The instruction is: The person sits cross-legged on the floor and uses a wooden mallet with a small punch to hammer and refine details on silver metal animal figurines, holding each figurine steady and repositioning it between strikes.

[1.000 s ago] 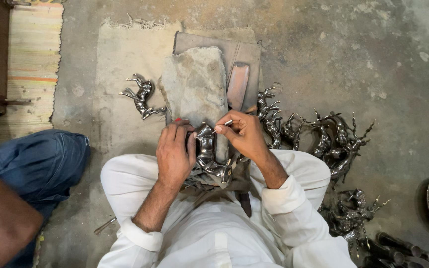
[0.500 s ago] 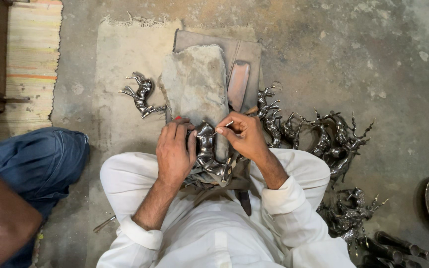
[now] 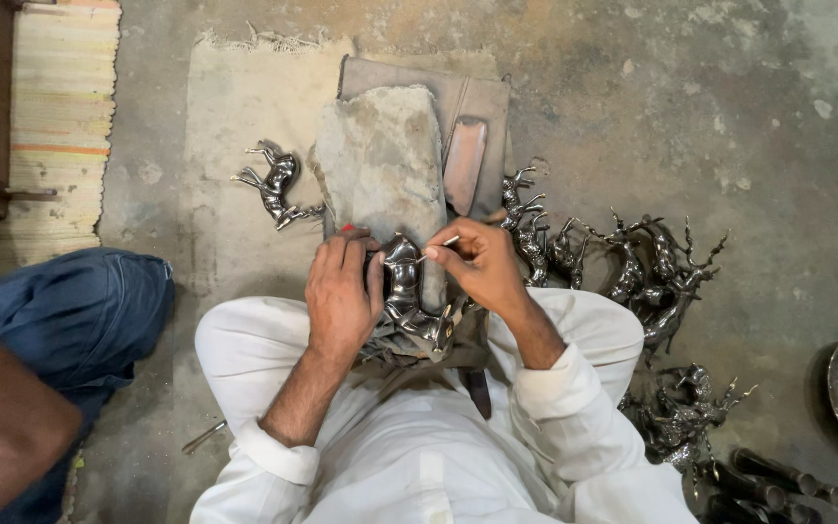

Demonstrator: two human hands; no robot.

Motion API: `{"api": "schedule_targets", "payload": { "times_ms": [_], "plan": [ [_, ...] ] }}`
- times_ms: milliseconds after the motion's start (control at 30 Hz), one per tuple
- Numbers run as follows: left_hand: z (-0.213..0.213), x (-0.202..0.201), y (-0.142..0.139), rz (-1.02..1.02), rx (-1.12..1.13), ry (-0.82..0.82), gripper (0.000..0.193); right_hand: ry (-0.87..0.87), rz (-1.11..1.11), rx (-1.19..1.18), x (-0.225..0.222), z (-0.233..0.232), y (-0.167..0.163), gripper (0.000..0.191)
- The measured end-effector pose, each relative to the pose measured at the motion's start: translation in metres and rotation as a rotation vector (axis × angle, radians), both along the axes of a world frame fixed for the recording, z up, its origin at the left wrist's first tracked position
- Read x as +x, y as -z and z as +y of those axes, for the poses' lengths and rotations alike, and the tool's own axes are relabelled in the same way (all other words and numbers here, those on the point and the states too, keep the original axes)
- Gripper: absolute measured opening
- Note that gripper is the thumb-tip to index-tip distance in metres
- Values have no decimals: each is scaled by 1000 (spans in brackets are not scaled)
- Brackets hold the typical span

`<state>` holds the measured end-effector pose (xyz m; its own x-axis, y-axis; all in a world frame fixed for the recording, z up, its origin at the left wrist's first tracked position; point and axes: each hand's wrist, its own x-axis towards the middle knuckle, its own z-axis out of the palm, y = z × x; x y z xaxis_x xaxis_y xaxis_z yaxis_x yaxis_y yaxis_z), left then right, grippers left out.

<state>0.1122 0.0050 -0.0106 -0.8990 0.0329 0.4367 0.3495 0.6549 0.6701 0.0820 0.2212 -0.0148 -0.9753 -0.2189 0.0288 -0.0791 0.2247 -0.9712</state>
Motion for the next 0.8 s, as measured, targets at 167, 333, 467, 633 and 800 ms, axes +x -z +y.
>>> {"api": "schedule_targets", "payload": {
  "times_ms": [167,333,467,633,800],
  "plan": [
    [-1,1,-1,-6,-9,1,14,244,-4,-15,41,-15,-5,12],
    [-1,0,-1,-23,2,8,13,336,190,91,72,-40,-8,11],
    [-2,-2,-1,19,-17,15,14,388,180,156,70,-46,-12,10],
    [-2,-2,1,29,-13,18,14,409,251,179,70,-48,-12,10],
    [-1,-1,3,33,-11,10,15,430,250,184,71,-48,-6,10]
  ]
}}
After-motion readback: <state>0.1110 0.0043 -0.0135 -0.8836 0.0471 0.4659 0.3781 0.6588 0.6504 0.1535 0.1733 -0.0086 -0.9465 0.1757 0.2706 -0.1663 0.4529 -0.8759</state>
